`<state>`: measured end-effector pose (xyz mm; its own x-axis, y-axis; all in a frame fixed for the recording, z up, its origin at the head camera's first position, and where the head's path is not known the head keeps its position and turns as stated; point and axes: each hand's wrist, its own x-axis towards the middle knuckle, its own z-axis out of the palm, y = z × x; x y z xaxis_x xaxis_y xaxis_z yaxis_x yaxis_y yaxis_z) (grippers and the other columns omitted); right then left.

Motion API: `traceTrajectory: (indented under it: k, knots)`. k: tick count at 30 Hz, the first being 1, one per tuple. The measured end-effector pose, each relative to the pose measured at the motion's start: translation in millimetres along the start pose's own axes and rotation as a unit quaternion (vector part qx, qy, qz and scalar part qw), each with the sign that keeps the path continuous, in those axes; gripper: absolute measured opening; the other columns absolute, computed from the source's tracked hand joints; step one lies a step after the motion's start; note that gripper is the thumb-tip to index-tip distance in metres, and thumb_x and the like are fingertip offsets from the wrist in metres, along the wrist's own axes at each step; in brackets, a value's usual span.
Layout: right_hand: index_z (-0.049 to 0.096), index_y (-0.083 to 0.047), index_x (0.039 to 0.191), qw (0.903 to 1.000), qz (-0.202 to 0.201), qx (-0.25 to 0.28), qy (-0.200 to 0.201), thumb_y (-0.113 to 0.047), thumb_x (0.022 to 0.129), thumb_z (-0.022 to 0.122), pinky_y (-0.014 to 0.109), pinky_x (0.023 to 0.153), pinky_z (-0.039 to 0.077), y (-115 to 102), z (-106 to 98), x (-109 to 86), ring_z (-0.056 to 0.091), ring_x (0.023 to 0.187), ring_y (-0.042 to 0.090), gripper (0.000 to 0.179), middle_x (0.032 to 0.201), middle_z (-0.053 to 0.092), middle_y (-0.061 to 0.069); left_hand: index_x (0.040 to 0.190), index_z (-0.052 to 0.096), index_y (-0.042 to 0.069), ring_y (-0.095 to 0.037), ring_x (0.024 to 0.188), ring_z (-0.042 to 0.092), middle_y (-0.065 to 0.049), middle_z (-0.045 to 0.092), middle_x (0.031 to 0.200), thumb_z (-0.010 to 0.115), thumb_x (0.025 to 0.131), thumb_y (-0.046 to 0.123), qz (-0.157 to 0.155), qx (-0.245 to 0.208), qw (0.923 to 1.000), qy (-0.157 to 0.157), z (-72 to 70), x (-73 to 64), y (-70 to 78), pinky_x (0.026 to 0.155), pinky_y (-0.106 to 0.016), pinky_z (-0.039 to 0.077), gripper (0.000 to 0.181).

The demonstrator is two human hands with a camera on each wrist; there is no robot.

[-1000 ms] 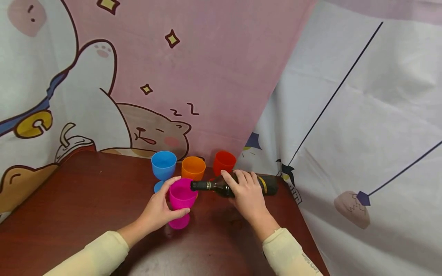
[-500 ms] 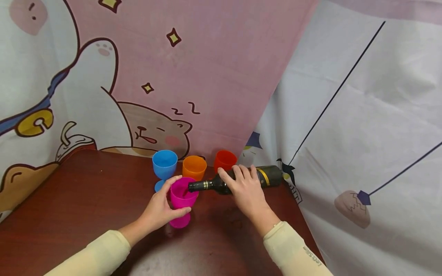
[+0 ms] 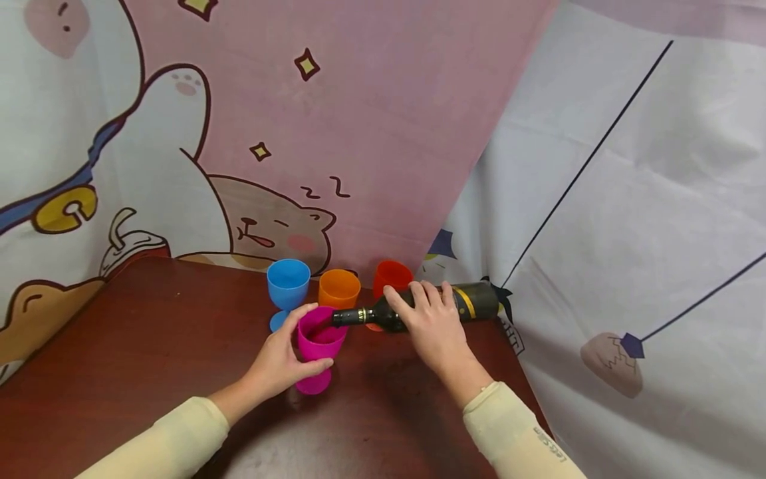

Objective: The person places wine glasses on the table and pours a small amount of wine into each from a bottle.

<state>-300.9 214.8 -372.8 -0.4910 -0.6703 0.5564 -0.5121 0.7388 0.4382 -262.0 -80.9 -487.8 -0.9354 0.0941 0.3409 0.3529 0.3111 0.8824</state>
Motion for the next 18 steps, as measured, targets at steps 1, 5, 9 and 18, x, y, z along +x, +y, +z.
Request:
traceTrajectory:
  k: [1, 5, 9, 18]
  knots:
    - [0.059, -0.027, 0.146, 1.0, 0.001, 0.001, -0.001, -0.011, 0.08, 0.093, 0.067, 0.102, 0.054, 0.3, -0.8, 0.0, 0.066, 0.118, 0.042, 0.075, 0.125, 0.069, 0.019, 0.16, 0.041, 0.03, -0.024, 0.133, 0.06, 0.002, 0.062, 0.145, 0.099, 0.076, 0.027, 0.0, -0.001, 1.0, -0.001, 0.0, -0.1, 0.0, 0.094, -0.041, 0.065, 0.102]
    - [0.058, -0.027, 0.147, 1.0, 0.007, -0.001, -0.004, -0.012, 0.079, 0.094, 0.068, 0.104, 0.054, 2.7, -4.9, 0.7, 0.066, 0.118, 0.043, 0.079, 0.126, 0.069, 0.02, 0.159, 0.04, 0.033, -0.023, 0.133, 0.06, 0.002, 0.061, 0.146, 0.099, 0.075, 0.026, 0.001, 0.001, 1.0, -0.003, -0.2, -0.6, 1.1, 0.095, -0.041, 0.065, 0.103]
    - [0.058, -0.027, 0.147, 0.9999, 0.009, -0.003, -0.002, -0.012, 0.076, 0.096, 0.069, 0.104, 0.054, 5.3, -10.0, 1.5, 0.067, 0.118, 0.044, 0.082, 0.127, 0.07, 0.022, 0.16, 0.039, 0.034, -0.023, 0.134, 0.06, 0.001, 0.061, 0.146, 0.099, 0.075, 0.026, 0.005, 0.004, 1.0, -0.002, 0.3, -0.9, 0.8, 0.096, -0.042, 0.065, 0.104]
    - [0.058, -0.026, 0.146, 0.9999, 0.008, -0.007, -0.002, -0.013, 0.076, 0.097, 0.07, 0.104, 0.054, 7.5, -13.8, 1.2, 0.068, 0.117, 0.044, 0.081, 0.126, 0.07, 0.022, 0.16, 0.038, 0.031, -0.024, 0.133, 0.062, 0.0, 0.062, 0.147, 0.099, 0.076, 0.027, 0.017, 0.006, 0.9998, 0.003, 1.5, -1.1, -1.3, 0.098, -0.046, 0.064, 0.104]
